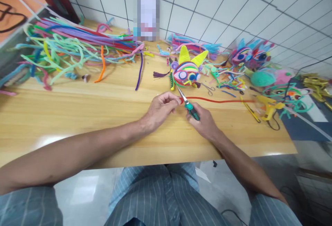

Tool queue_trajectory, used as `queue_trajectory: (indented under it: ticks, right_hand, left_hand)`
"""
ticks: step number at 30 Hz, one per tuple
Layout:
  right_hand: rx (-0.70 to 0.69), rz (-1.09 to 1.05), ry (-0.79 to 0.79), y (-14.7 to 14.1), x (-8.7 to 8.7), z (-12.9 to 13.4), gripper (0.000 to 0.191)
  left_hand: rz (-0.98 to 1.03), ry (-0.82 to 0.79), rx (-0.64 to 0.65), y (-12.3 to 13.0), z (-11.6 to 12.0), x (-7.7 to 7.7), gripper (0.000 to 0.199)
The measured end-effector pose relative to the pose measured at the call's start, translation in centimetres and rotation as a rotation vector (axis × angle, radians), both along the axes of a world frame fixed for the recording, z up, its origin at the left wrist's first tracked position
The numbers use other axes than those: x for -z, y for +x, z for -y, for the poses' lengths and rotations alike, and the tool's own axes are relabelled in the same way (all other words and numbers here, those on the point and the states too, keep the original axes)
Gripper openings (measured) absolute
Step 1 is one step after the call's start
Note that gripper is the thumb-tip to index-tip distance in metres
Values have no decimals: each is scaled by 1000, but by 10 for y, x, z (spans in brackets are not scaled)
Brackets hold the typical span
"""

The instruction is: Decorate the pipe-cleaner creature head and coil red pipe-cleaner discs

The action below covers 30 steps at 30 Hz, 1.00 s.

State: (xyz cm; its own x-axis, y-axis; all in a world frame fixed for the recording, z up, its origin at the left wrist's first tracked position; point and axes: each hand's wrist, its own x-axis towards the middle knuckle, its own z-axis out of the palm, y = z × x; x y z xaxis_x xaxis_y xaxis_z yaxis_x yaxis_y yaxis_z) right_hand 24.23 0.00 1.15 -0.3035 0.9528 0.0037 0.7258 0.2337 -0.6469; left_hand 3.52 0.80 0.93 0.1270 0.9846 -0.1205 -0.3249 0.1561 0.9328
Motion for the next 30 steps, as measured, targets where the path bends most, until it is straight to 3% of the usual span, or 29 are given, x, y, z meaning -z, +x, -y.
queue_trajectory:
  ticks: [10,20,25,28,30]
  right_hand:
    - [-34,-107,-186,11,-17,11,27]
    - [-40,-12,-119,28,-20,26,37]
    - [-79,154,61,75,-17,26,50]
    - [-19,287,253,120,-7,10,52]
    - [22,351,273,154,1,-5,54]
  left_hand:
    - [-62,47,36,-1,3,2,22]
    - [14,18,4,-3,2,0,19]
    - [53,-17,-34,-4,-2,-1,17]
    - [55,-37,-30,-3,-2,0,18]
    - [44,-45,-32,-3,-2,2,18]
